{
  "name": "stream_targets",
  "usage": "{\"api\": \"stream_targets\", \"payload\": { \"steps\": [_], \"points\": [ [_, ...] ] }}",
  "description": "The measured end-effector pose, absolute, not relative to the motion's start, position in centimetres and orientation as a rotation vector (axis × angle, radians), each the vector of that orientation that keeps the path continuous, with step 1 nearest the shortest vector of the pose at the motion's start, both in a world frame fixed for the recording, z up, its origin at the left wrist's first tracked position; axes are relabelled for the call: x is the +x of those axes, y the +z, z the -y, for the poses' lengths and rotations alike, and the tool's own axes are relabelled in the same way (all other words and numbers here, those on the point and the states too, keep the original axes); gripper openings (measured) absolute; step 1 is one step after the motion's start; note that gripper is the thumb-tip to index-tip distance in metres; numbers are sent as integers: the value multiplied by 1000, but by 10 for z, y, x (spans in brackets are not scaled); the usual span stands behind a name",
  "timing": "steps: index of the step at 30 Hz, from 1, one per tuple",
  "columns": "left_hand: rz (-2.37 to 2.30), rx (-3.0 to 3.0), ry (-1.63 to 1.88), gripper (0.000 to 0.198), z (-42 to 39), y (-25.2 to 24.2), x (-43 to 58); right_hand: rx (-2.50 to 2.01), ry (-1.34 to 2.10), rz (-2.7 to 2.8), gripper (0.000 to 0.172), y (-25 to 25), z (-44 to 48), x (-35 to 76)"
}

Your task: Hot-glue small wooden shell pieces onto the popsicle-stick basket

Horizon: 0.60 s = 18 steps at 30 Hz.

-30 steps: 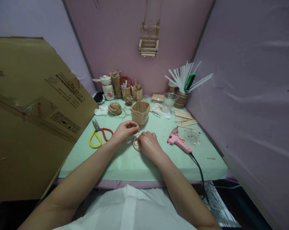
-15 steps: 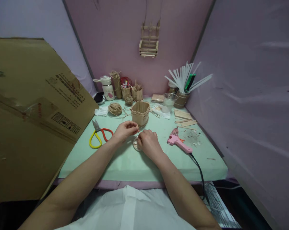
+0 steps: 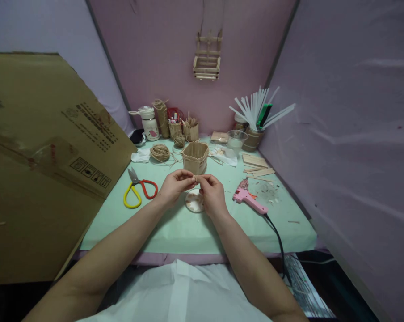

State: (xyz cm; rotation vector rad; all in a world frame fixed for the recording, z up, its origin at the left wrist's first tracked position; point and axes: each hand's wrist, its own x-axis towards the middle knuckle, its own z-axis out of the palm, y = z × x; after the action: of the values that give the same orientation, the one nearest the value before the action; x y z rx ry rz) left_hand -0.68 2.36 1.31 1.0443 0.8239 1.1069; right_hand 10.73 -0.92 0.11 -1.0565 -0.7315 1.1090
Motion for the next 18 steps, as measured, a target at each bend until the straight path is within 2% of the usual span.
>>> {"api": "stream_targets", "payload": {
  "steps": [18],
  "points": [
    [-840, 993, 1128, 38, -20, 14, -2, -1063, 1085, 644, 23, -1, 13, 100]
  ]
}}
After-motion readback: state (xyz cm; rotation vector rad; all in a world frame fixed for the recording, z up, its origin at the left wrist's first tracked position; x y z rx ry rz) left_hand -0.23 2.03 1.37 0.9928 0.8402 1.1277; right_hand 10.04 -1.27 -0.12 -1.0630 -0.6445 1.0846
